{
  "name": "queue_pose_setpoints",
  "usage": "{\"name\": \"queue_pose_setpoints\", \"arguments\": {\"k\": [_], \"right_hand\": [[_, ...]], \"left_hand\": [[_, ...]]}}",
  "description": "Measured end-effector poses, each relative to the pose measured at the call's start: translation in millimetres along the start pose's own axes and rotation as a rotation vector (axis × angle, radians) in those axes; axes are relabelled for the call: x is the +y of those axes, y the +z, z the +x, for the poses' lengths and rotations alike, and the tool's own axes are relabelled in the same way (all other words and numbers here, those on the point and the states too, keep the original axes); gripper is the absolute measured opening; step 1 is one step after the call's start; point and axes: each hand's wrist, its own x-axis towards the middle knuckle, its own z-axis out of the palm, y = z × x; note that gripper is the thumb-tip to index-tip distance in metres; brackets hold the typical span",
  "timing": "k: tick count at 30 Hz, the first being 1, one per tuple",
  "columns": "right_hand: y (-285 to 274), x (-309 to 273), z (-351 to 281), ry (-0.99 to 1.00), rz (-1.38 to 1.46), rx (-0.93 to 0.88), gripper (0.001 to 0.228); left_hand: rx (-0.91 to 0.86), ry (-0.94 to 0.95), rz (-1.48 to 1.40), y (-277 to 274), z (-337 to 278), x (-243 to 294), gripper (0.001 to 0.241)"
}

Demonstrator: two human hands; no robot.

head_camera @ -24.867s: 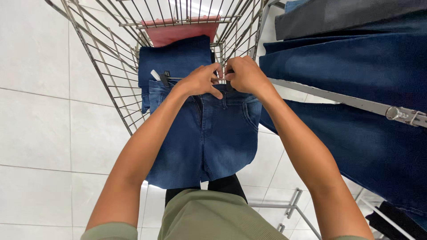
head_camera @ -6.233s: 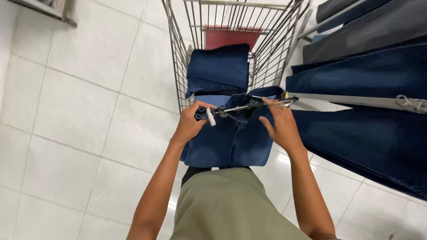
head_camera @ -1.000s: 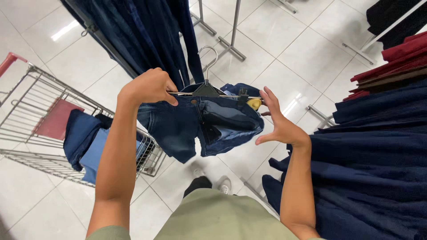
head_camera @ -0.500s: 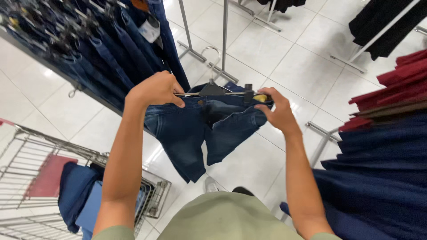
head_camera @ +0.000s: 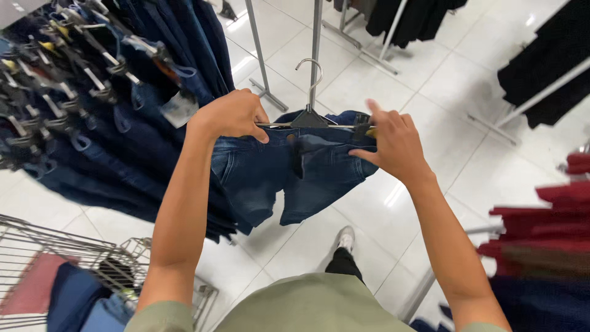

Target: The person picks up a pair of jeans from a shopping cart, attaches it to a hanger with clips, and then hangs the jeans on a clothing rack.

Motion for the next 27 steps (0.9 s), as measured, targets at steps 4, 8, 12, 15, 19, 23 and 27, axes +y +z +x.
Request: {"name": "queue_pose_setpoints", "arguments": {"k": [4,8,12,15,19,23,27], "right_hand": [[16.1,74.2,50.7,-0.041,-0.049,-0.098,0.089],[14.4,132.7,109.2,0.157,0.426,-0.442,0.090],[51.1,193.6,158.8,0.051,0.406,-0.613,0.054],[53.1,203.8,198.5,0.076,0.477,-0.810,0.043],[101.7,227.3,224.0,0.014,0.577,-0.738,0.038],[126.7,219.4,217.6,0.039,0.625,-0.571,0.039],[133.3,195.6,205.7,0.052,0.727,-0.479,0.041]], "left_hand": [[0.025,-0.037,-0.030,-14.2,56.5,10.3,0.050],[0.049,-0.116,-0.001,-36.3,93.5,29.7,0.051],[0.085,-0.239,0.007,-48.7,114.6,28.4,0.048],[0.089,-0.253,0.018,-46.1,125.6,7.6,0.049],[0.148,-0.318,0.041,-56.4,133.6,-22.3,0.044],[0.146,-0.418,0.098,-57.9,138.7,-35.0,0.044],[0.162,-0.524,0.149,-58.1,144.4,-49.9,0.029]]}}
